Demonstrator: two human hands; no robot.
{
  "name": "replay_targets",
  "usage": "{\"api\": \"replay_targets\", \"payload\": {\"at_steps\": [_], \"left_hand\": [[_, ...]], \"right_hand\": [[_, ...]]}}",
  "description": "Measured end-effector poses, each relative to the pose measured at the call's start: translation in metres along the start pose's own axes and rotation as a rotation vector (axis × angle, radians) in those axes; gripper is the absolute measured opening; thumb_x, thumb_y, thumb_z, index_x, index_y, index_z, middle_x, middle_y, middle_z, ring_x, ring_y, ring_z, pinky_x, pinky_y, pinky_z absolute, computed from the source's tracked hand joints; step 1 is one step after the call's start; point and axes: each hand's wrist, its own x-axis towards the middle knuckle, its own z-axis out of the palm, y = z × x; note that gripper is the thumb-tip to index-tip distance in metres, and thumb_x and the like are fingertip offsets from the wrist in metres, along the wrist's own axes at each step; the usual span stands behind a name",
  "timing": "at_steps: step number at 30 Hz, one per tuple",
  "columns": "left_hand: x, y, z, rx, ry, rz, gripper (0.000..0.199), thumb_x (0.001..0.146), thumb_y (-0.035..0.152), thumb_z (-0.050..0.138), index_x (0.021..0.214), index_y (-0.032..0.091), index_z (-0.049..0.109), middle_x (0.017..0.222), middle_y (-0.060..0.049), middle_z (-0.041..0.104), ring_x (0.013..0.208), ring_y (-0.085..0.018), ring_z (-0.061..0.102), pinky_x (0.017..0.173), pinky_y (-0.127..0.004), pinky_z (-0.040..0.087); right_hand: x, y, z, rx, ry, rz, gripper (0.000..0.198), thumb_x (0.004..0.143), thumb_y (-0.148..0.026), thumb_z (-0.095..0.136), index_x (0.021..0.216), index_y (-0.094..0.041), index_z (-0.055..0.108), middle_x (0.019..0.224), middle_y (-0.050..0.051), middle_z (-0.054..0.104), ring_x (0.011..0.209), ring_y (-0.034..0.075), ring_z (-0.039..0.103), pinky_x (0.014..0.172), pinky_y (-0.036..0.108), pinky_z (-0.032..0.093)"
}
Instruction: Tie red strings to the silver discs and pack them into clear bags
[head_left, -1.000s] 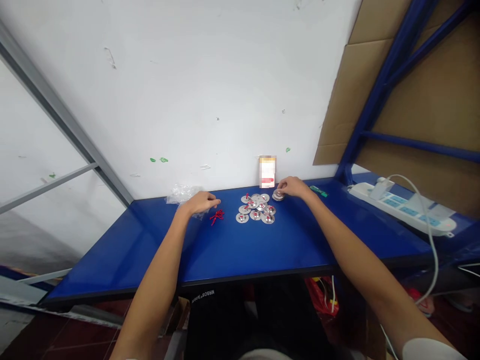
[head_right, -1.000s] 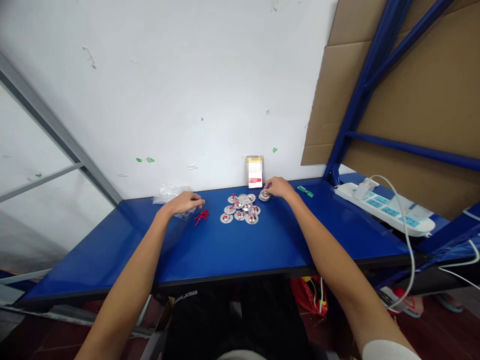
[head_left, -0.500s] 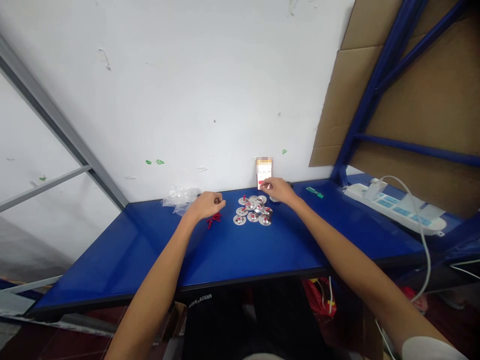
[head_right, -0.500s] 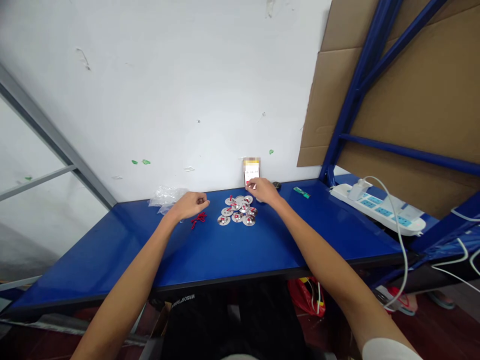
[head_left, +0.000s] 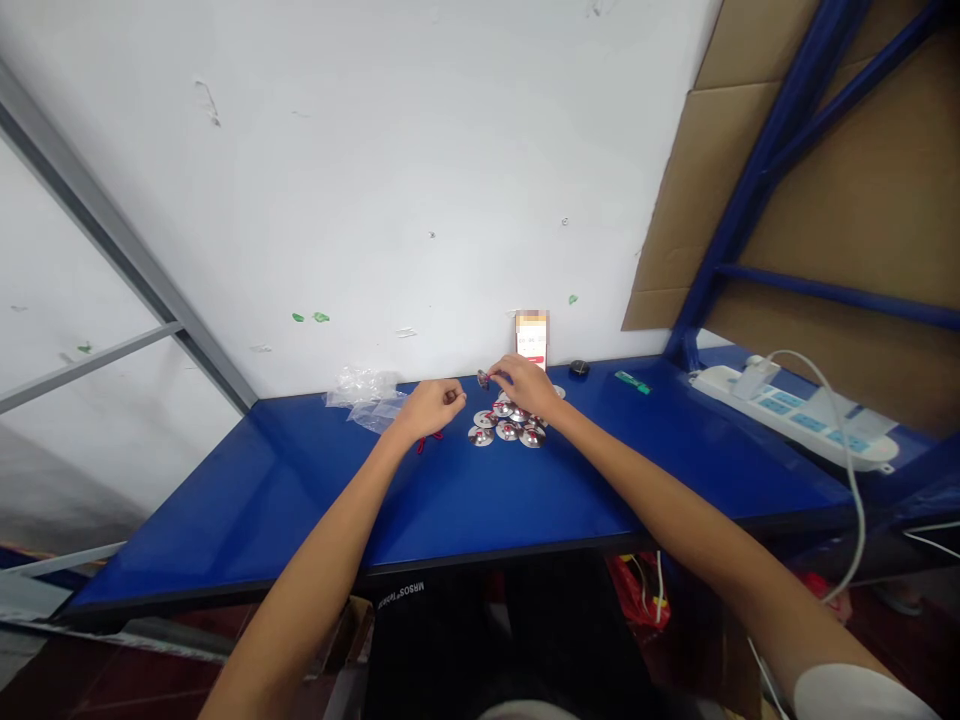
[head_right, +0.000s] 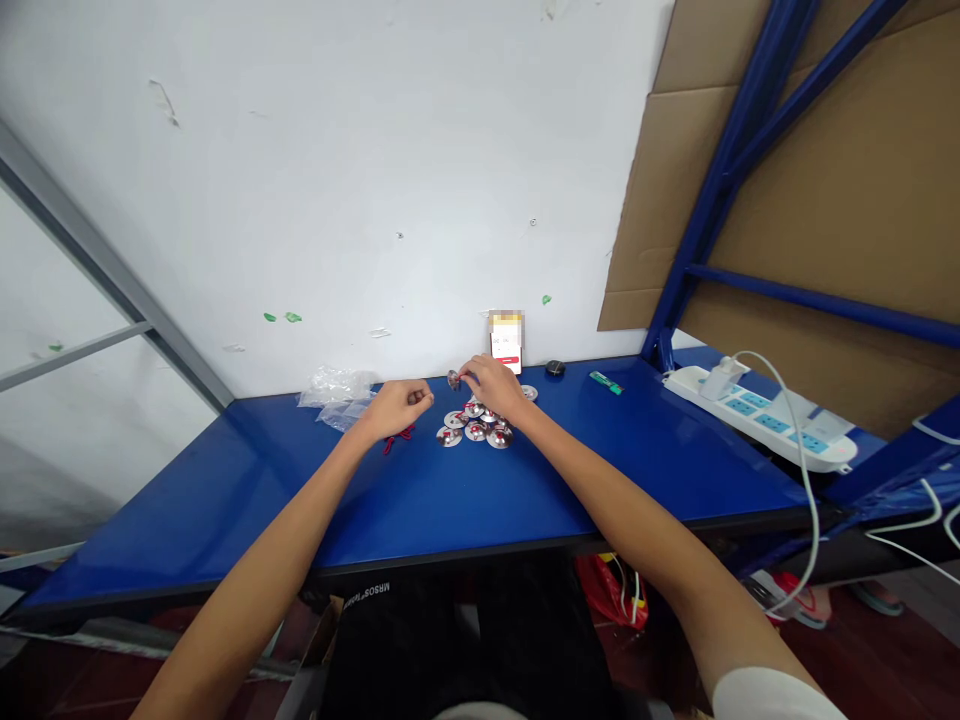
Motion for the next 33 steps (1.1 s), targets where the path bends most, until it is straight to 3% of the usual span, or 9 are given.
{"api": "replay_targets", "payload": {"at_steps": [6, 10, 14, 19, 22, 25, 28, 30, 33], "left_hand": [[0.004, 0.0, 0.021, -0.58, 0.094, -0.087, 0.037, 0.093, 0.045, 0.07, 0.115, 0.016, 0.074, 0.102, -0.01, 0.078, 0.077, -0.019, 0.072, 0.062, -0.028, 0.054], [0.003, 0.004, 0.03, -0.82, 0.123, -0.105, 0.041, 0.088, 0.049, 0.078, 0.108, 0.014, 0.076, 0.103, -0.013, 0.078, 0.084, -0.022, 0.074, 0.065, -0.029, 0.058], [0.002, 0.01, 0.03, -0.912, 0.145, -0.159, 0.031, 0.082, 0.04, 0.082, 0.098, 0.015, 0.074, 0.093, -0.008, 0.076, 0.084, -0.021, 0.073, 0.067, -0.029, 0.058], [0.001, 0.016, 0.03, -0.858, 0.153, -0.174, 0.009, 0.08, 0.026, 0.068, 0.081, 0.017, 0.065, 0.073, 0.001, 0.065, 0.06, -0.011, 0.059, 0.058, -0.024, 0.051], [0.0, 0.017, 0.029, -0.793, 0.107, -0.201, 0.005, 0.079, 0.023, 0.061, 0.079, 0.019, 0.058, 0.063, 0.004, 0.057, 0.051, -0.009, 0.052, 0.049, -0.022, 0.042], [0.001, 0.013, 0.018, -0.729, 0.084, -0.223, 0.01, 0.079, 0.026, 0.061, 0.085, 0.018, 0.061, 0.061, 0.002, 0.058, 0.051, -0.01, 0.053, 0.048, -0.022, 0.04], [0.0, 0.002, -0.005, -0.585, 0.098, -0.208, 0.014, 0.075, 0.026, 0.063, 0.086, 0.018, 0.063, 0.063, 0.001, 0.06, 0.054, -0.011, 0.054, 0.052, -0.022, 0.042], [-0.002, -0.009, -0.023, -0.469, 0.109, -0.213, 0.015, 0.074, 0.027, 0.062, 0.085, 0.018, 0.066, 0.065, 0.001, 0.063, 0.055, -0.011, 0.055, 0.054, -0.023, 0.042], [-0.007, -0.026, -0.042, -0.196, -0.076, -0.176, 0.014, 0.071, 0.028, 0.066, 0.078, 0.018, 0.071, 0.071, -0.002, 0.069, 0.063, -0.015, 0.06, 0.059, -0.025, 0.044]], "right_hand": [[-0.003, -0.027, -0.004, 0.572, 0.074, 0.192, 0.015, 0.096, -0.033, 0.072, 0.101, -0.021, 0.08, 0.098, 0.006, 0.082, 0.09, 0.022, 0.076, 0.085, 0.035, 0.058], [-0.008, -0.038, -0.004, 0.748, 0.088, 0.235, 0.025, 0.092, -0.044, 0.077, 0.1, -0.02, 0.081, 0.097, 0.008, 0.082, 0.092, 0.025, 0.078, 0.088, 0.039, 0.061], [-0.009, -0.048, -0.009, 0.784, 0.071, 0.162, 0.029, 0.091, -0.047, 0.078, 0.104, -0.021, 0.081, 0.102, 0.008, 0.079, 0.097, 0.025, 0.076, 0.092, 0.04, 0.063], [-0.011, -0.061, -0.013, 0.72, -0.027, 0.025, 0.052, 0.084, -0.039, 0.085, 0.133, -0.027, 0.07, 0.129, 0.008, 0.071, 0.111, 0.024, 0.073, 0.1, 0.042, 0.063], [-0.013, -0.064, -0.013, 0.686, -0.056, 0.039, 0.049, 0.085, -0.037, 0.084, 0.13, -0.026, 0.07, 0.121, 0.007, 0.075, 0.101, 0.023, 0.076, 0.098, 0.042, 0.064], [-0.01, -0.057, -0.014, 0.731, -0.062, 0.082, 0.05, 0.081, -0.04, 0.087, 0.126, -0.023, 0.072, 0.109, 0.006, 0.079, 0.095, 0.022, 0.077, 0.097, 0.042, 0.065], [-0.005, -0.035, -0.025, 0.758, -0.046, 0.179, 0.052, 0.081, -0.047, 0.087, 0.124, -0.021, 0.074, 0.109, 0.008, 0.08, 0.093, 0.023, 0.078, 0.094, 0.043, 0.066], [-0.002, -0.011, -0.039, 0.797, -0.054, 0.301, 0.045, 0.09, -0.052, 0.077, 0.119, -0.017, 0.075, 0.113, 0.013, 0.081, 0.091, 0.024, 0.079, 0.085, 0.041, 0.067], [-0.004, 0.029, -0.065, 0.669, -0.229, 0.465, 0.047, 0.101, -0.057, 0.059, 0.093, -0.013, 0.074, 0.092, 0.016, 0.081, 0.07, 0.022, 0.076, 0.066, 0.033, 0.062]]}}
